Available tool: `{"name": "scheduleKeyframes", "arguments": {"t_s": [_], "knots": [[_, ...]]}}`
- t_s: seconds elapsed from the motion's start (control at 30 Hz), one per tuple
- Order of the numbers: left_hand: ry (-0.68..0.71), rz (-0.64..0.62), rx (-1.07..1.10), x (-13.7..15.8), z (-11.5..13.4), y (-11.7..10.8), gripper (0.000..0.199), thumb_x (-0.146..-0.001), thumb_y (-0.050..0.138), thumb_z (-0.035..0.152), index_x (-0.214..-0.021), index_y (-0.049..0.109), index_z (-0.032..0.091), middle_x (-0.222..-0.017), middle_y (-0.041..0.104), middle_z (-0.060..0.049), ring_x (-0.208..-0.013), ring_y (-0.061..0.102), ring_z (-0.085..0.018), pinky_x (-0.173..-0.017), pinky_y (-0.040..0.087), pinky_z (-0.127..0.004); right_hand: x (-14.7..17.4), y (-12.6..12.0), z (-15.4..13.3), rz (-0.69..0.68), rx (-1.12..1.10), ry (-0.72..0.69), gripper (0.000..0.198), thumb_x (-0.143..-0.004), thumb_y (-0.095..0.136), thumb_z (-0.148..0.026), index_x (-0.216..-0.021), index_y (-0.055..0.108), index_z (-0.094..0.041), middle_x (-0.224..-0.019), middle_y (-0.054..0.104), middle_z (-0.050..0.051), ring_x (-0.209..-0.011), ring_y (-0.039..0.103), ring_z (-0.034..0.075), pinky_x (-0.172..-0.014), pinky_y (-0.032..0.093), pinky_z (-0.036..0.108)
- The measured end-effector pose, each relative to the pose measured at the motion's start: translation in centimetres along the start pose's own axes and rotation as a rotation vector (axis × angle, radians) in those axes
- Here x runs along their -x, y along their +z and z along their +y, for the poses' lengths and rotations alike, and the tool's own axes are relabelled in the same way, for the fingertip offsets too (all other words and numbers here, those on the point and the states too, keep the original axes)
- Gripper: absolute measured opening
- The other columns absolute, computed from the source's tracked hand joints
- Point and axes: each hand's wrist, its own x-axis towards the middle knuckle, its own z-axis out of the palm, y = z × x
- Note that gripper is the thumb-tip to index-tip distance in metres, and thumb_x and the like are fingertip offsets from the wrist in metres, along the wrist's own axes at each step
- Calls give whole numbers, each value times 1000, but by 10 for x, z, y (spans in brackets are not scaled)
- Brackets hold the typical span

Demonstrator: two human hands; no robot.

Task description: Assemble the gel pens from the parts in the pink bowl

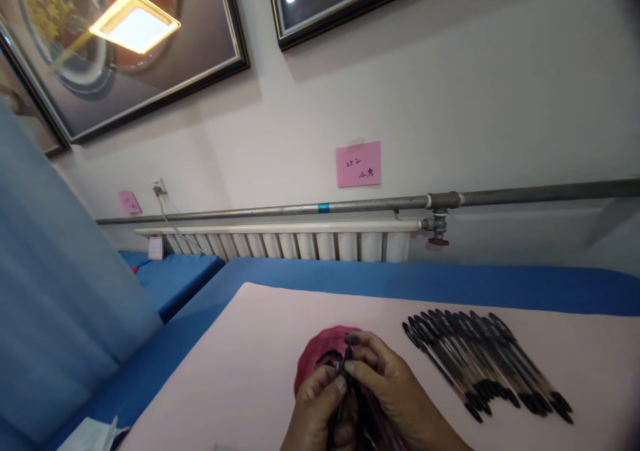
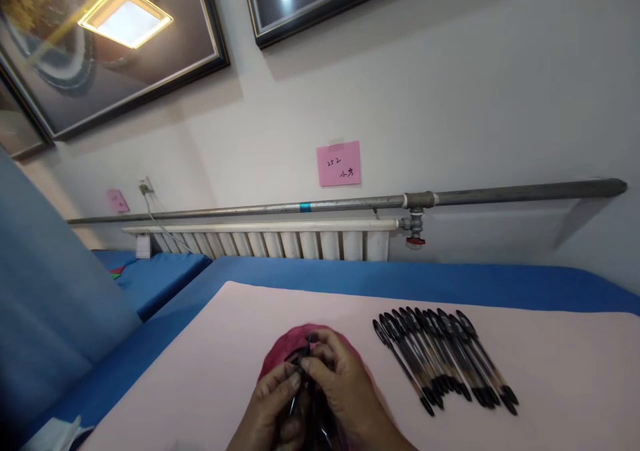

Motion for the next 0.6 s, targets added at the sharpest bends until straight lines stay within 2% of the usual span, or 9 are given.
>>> {"name": "scheduleKeyframes", "arguments": {"t_s": [0.13, 0.23, 0.33, 0.43, 0.6], "knots": [[-28, 25, 31, 2, 6, 3, 41, -58, 76, 44, -75, 47, 20, -44, 46, 9, -26, 27, 0, -30, 9, -15, 2, 3, -2, -40, -14, -2, 37, -65, 64, -26, -101, 55, -22, -81, 65, 1, -79, 61, 19, -75, 46, 32], [-5, 78, 50, 7, 15, 5, 39, -66, 69, 49, -73, 45, 20, -44, 44, 9, -28, 27, 0, -31, 9, -14, 3, 2, -9, -18, 2, -15, 39, -68, 63, -27, -106, 54, -21, -92, 65, 4, -88, 61, 19, -81, 46, 32], [52, 137, 45, 15, 26, -1, 36, -73, 62, 50, -72, 44, 19, -48, 44, 8, -31, 25, 1, -31, 8, -13, 1, -3, -12, 56, 97, -20, 26, -74, 60, -29, -98, 57, -20, -92, 64, 4, -87, 60, 18, -78, 46, 30], [69, 161, 7, 22, 36, -13, 33, -72, 66, 44, -73, 42, 21, -48, 42, 10, -31, 24, 0, -30, 9, -13, 1, -8, -10, 71, 187, -7, 12, -75, 57, -24, -86, 58, -20, -86, 62, 1, -82, 59, 15, -74, 45, 27], [112, 180, 18, 23, 46, -26, 28, -73, 65, 39, -76, 43, 21, -51, 44, 9, -32, 26, -1, -30, 13, -12, 7, -6, -9, -98, 446, 5, 10, -77, 52, -19, -84, 60, -21, -77, 60, -2, -71, 55, 13, -66, 44, 26]]}}
